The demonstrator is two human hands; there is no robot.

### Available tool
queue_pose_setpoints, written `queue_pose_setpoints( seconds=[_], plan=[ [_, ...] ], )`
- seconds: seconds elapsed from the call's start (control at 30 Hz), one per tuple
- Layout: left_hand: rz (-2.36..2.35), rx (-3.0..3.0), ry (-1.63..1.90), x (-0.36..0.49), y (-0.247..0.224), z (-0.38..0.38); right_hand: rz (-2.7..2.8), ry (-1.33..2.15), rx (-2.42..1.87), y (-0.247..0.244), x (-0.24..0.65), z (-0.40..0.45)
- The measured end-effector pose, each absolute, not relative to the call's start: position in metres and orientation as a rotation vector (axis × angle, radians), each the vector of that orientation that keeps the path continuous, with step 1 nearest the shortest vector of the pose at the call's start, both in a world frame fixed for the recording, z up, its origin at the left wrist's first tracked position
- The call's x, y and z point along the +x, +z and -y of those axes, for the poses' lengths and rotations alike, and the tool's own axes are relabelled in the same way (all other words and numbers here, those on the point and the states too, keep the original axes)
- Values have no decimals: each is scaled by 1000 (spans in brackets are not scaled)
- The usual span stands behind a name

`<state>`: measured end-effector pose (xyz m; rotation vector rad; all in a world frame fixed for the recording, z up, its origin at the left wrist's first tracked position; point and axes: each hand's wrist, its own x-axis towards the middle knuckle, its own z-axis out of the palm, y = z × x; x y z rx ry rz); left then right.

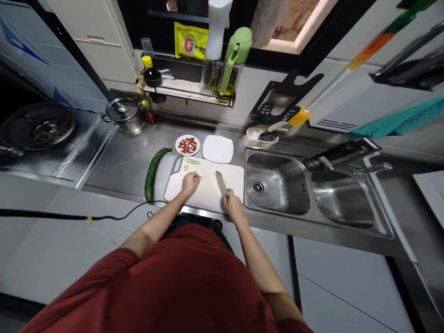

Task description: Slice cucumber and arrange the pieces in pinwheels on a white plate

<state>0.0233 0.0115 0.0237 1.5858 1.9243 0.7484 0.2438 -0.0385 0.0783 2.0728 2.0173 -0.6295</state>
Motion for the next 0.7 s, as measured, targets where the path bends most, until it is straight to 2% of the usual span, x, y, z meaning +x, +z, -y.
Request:
queue_pose_setpoints(
  seconds=[0.27, 0.7],
  plan=[
    [-1886, 1383, 865, 15, 24, -13, -2017, -622, 2040, 81, 239, 38],
    [-2191, 1325, 880, -32, 22, -25, -2021, -570, 1991, 80, 238, 36]
  ],
)
